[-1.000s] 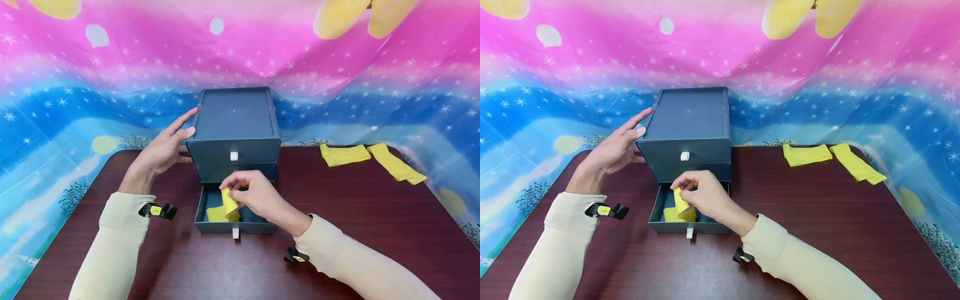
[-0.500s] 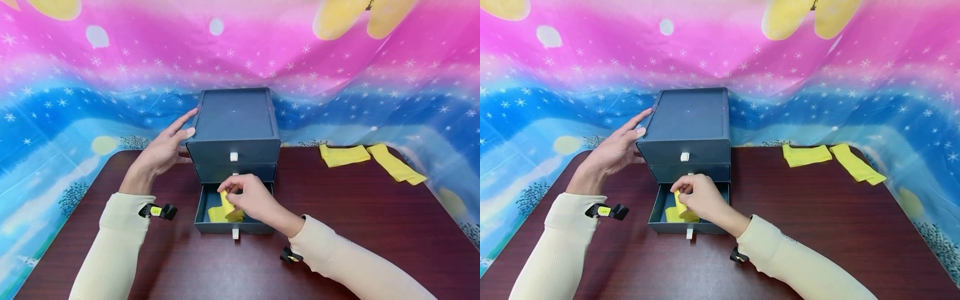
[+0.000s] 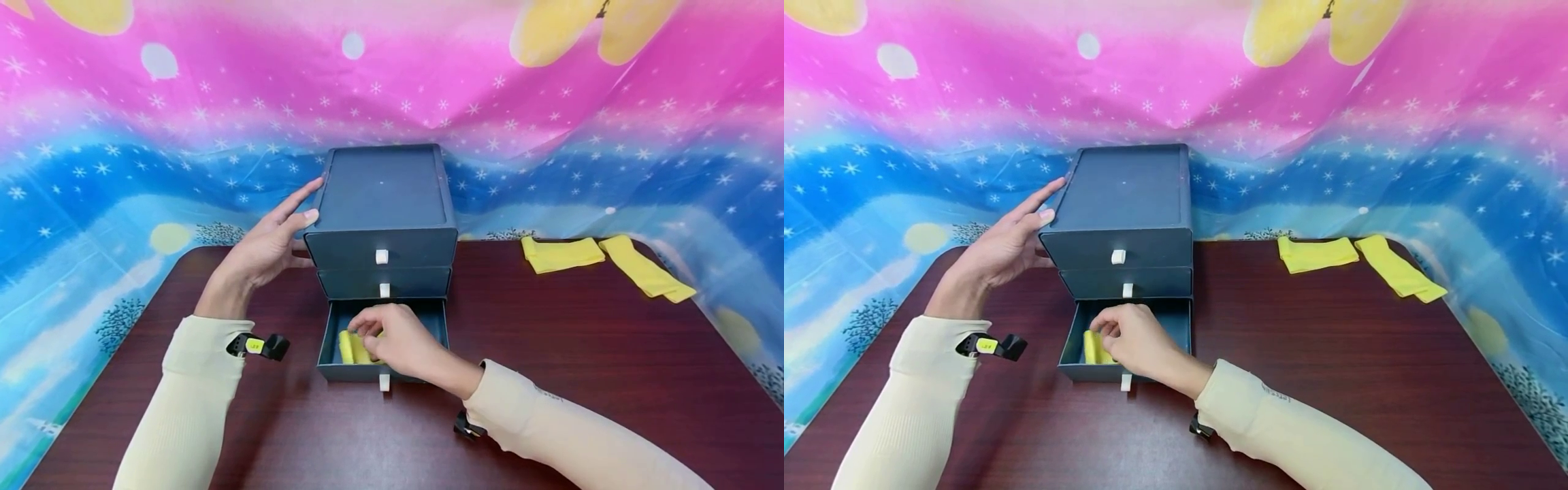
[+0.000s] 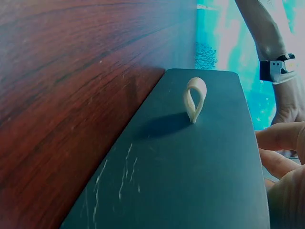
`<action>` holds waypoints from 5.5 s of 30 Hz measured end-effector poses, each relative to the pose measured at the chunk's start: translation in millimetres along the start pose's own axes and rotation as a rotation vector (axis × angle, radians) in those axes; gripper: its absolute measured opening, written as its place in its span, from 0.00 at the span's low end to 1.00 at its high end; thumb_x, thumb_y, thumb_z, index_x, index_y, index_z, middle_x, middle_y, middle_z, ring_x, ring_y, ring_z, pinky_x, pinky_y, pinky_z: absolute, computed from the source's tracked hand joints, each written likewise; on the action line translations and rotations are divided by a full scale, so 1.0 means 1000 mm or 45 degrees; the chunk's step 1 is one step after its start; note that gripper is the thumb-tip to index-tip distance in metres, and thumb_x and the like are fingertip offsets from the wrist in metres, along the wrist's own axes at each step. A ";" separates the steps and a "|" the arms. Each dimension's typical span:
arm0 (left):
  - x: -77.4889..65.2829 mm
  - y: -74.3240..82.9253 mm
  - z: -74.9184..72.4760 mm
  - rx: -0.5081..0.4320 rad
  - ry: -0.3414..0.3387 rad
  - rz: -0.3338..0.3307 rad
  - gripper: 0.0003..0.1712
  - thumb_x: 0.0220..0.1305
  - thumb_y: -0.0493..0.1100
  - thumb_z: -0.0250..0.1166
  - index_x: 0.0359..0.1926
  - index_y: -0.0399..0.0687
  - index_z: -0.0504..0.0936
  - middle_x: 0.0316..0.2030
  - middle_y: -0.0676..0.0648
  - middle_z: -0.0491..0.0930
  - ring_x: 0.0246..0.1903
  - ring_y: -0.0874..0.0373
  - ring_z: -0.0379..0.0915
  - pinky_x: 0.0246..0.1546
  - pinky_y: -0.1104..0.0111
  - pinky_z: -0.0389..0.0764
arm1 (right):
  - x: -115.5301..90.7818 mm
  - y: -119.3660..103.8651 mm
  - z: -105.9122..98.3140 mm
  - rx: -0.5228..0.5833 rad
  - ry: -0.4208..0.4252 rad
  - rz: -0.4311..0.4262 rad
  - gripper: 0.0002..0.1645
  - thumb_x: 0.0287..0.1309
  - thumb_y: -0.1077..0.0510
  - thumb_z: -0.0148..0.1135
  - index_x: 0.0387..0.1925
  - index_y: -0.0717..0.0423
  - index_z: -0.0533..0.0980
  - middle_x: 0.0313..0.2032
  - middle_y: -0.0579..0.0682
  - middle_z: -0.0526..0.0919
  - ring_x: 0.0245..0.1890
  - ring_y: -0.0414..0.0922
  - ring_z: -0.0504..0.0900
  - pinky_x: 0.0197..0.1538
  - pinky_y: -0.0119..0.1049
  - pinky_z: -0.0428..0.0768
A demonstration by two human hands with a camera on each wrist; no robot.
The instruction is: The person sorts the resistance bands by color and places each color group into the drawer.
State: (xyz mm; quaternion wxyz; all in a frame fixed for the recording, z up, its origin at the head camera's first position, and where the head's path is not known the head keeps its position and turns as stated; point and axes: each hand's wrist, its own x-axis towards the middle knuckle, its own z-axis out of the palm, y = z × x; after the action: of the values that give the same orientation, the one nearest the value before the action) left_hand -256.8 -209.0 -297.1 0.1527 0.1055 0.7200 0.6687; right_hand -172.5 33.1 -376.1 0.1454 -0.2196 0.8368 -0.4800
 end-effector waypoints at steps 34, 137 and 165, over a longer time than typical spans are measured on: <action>0.001 -0.002 0.000 0.009 0.001 -0.006 0.35 0.80 0.57 0.55 0.80 0.89 0.53 0.81 0.46 0.49 0.67 0.26 0.70 0.68 0.26 0.61 | -0.062 0.024 -0.123 -0.330 0.521 -0.100 0.13 0.61 0.61 0.75 0.47 0.51 0.87 0.39 0.48 0.91 0.41 0.43 0.88 0.44 0.30 0.82; 0.001 -0.002 0.001 0.007 0.008 -0.008 0.35 0.81 0.56 0.54 0.80 0.89 0.53 0.81 0.46 0.51 0.67 0.25 0.70 0.68 0.26 0.61 | -0.058 0.101 -0.225 -0.545 0.595 0.008 0.18 0.68 0.65 0.66 0.57 0.57 0.84 0.43 0.60 0.89 0.38 0.31 0.80 0.35 0.26 0.76; 0.001 -0.002 0.002 0.011 0.016 -0.005 0.34 0.81 0.56 0.54 0.79 0.89 0.54 0.80 0.46 0.52 0.65 0.27 0.73 0.67 0.25 0.61 | -0.105 0.015 -0.177 -0.299 0.556 -0.263 0.23 0.62 0.68 0.72 0.56 0.47 0.86 0.43 0.40 0.83 0.40 0.37 0.79 0.35 0.24 0.78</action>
State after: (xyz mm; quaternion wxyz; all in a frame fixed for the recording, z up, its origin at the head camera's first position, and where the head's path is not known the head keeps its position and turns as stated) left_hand -256.9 -207.3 -299.6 0.1488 0.1006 0.7241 0.6658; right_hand -165.4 223.4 -297.6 -0.1148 -0.2104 0.8714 -0.4279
